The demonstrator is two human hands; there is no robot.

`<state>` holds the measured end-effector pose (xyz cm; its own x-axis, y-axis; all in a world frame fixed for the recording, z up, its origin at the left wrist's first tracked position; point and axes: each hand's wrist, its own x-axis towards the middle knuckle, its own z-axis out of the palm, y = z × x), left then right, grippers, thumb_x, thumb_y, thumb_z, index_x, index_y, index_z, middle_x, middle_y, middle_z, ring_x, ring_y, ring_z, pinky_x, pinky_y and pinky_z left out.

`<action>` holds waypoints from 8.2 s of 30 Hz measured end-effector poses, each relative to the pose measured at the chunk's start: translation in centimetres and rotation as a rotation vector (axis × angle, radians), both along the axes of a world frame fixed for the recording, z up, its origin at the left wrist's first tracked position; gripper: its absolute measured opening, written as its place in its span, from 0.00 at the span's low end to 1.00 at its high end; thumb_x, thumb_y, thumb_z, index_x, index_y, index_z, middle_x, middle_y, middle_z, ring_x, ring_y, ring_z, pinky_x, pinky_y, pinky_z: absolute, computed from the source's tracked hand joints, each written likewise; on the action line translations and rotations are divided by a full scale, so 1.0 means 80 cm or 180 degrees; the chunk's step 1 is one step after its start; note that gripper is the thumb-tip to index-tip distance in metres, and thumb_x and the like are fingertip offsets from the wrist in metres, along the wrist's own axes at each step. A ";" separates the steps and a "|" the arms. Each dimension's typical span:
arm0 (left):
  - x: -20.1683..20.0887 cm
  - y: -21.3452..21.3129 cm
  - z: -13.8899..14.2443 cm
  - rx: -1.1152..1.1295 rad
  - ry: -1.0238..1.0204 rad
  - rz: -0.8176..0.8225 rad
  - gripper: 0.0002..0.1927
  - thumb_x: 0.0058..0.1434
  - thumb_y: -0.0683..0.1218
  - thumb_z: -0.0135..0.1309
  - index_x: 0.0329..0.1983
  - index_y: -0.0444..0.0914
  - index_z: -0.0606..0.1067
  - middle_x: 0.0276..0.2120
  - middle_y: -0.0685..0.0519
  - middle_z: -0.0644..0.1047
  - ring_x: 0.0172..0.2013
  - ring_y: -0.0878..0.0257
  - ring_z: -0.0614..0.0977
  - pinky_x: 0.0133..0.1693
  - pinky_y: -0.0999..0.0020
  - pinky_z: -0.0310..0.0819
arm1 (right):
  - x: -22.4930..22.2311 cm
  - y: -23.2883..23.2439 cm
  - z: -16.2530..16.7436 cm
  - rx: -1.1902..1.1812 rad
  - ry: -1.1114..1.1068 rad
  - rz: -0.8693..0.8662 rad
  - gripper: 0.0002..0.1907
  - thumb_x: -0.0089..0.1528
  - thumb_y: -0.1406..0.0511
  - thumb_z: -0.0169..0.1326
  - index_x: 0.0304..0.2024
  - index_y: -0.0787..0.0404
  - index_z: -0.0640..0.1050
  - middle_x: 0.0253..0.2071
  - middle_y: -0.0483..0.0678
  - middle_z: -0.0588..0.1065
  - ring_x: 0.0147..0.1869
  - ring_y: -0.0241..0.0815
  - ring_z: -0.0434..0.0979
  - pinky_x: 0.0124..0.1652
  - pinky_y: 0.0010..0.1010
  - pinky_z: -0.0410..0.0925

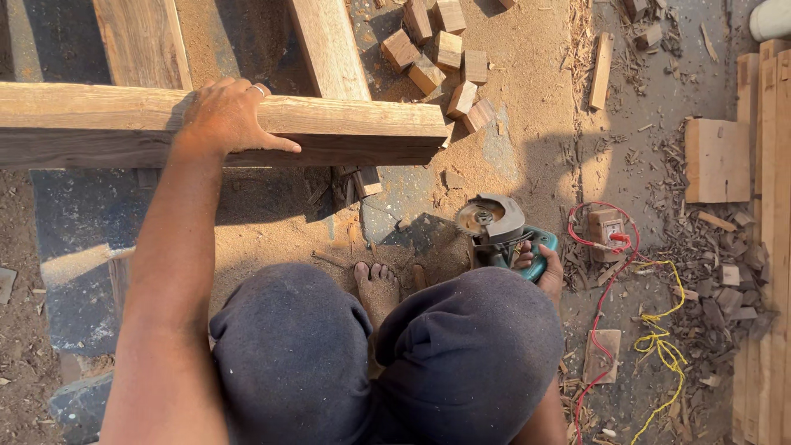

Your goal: The person uses a circular saw to cut a long wooden plank into smaller rectangular blocks. They repeatedly position the saw, cut the wood, and remove the cut pieces, accumulating a pile of small blocks on the ground.

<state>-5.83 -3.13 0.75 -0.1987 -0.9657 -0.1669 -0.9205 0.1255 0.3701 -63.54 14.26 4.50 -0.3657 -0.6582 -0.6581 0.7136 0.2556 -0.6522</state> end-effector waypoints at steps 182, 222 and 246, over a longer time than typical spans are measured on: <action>0.006 0.026 -0.055 -0.0651 -0.0319 -0.0158 0.59 0.33 0.83 0.65 0.57 0.36 0.78 0.49 0.44 0.78 0.57 0.52 0.74 0.65 0.52 0.59 | 0.236 -0.258 0.094 -0.0412 0.2567 0.2093 0.20 0.58 0.54 0.67 0.42 0.60 0.77 0.25 0.43 0.71 0.22 0.31 0.68 0.22 0.24 0.64; 0.014 -0.006 -0.025 -0.0068 -0.0148 -0.0042 0.61 0.33 0.83 0.65 0.62 0.39 0.76 0.52 0.45 0.77 0.59 0.51 0.73 0.67 0.53 0.59 | 0.170 -0.294 0.083 -0.0960 0.1802 0.0888 0.19 0.58 0.54 0.66 0.44 0.56 0.75 0.28 0.40 0.70 0.29 0.30 0.71 0.29 0.22 0.67; -0.013 -0.009 0.009 0.1856 -0.0684 -0.0685 0.76 0.28 0.76 0.72 0.80 0.55 0.49 0.60 0.45 0.72 0.63 0.49 0.69 0.67 0.43 0.59 | 0.097 -0.067 0.154 -0.0528 0.1719 0.0529 0.17 0.64 0.59 0.60 0.51 0.60 0.76 0.29 0.41 0.69 0.30 0.30 0.67 0.31 0.24 0.64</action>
<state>-6.87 -3.85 1.50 -0.2813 -0.6473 -0.7084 -0.9582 0.1494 0.2440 -55.77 8.92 16.81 -0.5037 -0.8136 -0.2905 0.2283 0.1990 -0.9530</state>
